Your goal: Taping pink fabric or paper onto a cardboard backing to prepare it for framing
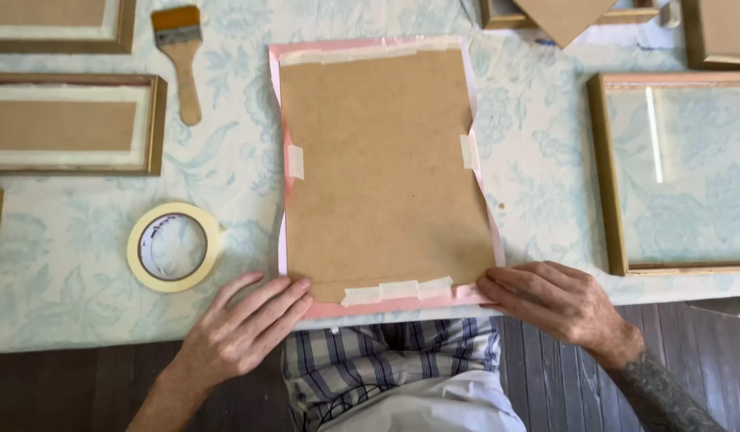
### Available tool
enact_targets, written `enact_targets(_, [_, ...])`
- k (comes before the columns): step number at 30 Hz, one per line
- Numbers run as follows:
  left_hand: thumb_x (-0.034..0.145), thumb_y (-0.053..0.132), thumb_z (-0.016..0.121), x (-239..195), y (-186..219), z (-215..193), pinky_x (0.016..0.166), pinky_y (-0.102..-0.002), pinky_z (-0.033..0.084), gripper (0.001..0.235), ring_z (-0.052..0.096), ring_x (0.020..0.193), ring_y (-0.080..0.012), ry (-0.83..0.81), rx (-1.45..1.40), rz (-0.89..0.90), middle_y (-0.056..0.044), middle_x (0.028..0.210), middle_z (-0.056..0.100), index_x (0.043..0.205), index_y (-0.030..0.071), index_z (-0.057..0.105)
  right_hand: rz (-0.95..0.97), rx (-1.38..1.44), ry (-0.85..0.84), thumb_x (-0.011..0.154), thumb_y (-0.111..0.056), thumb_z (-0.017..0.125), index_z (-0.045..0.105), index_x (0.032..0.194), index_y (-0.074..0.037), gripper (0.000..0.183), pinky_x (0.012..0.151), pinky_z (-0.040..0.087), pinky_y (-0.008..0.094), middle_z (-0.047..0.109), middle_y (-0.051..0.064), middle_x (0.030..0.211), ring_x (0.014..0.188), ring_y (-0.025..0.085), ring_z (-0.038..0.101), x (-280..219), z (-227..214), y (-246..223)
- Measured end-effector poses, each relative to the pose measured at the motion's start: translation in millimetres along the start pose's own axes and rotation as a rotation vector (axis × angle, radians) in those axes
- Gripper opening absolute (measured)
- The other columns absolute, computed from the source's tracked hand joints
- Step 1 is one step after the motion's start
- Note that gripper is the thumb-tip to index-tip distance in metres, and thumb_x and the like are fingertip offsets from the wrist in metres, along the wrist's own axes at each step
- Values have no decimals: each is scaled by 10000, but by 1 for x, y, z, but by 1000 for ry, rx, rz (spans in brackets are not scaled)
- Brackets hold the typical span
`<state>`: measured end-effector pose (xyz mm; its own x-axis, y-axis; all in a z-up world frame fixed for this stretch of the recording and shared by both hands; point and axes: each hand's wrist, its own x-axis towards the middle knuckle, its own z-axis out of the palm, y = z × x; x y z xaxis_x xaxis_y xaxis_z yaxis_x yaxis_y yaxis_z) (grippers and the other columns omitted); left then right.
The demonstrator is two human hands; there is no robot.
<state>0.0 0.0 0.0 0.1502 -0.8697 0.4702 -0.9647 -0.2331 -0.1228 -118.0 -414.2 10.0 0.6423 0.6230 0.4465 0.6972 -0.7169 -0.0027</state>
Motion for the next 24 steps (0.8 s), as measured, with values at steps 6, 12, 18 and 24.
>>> enact_targets(6, [1075, 72, 425, -2, -4, 3, 979, -434, 556, 322, 651, 1177, -255, -48, 52, 45, -142, 1358, 667, 1287, 2, 657, 146, 36, -38, 926, -191, 809, 665, 1284, -89, 400, 746, 571, 348, 654, 69, 1185, 893, 192, 685, -7, 10, -8])
enact_targets(12, [1083, 57, 316, 3, -7, -5, 1065, -480, 480, 407, 589, 1276, -274, -199, 62, 85, -149, 1458, 591, 1348, -13, 617, 178, 45, -113, 944, -285, 706, 650, 1340, -87, 446, 843, 523, 397, 670, 95, 1244, 1054, 231, 665, -19, 14, -7])
enact_targets(18, [941, 345, 506, -33, 4, 27, 1189, -613, 367, 584, 485, 1427, -277, -197, -54, -123, -109, 1570, 495, 1468, 94, 519, 284, 39, -140, 905, -309, 725, 644, 1381, -179, 500, 928, 546, 419, 638, 65, 1284, 1086, 233, 636, -40, 26, -10])
enact_targets(24, [912, 397, 786, -8, 24, 17, 1141, -630, 406, 513, 569, 1300, -284, -75, -239, -363, -123, 1389, 634, 1260, 41, 661, 376, 187, -95, 919, -215, 708, 696, 1279, -147, 367, 946, 509, 374, 663, 68, 1248, 1074, 213, 633, -23, 18, -16])
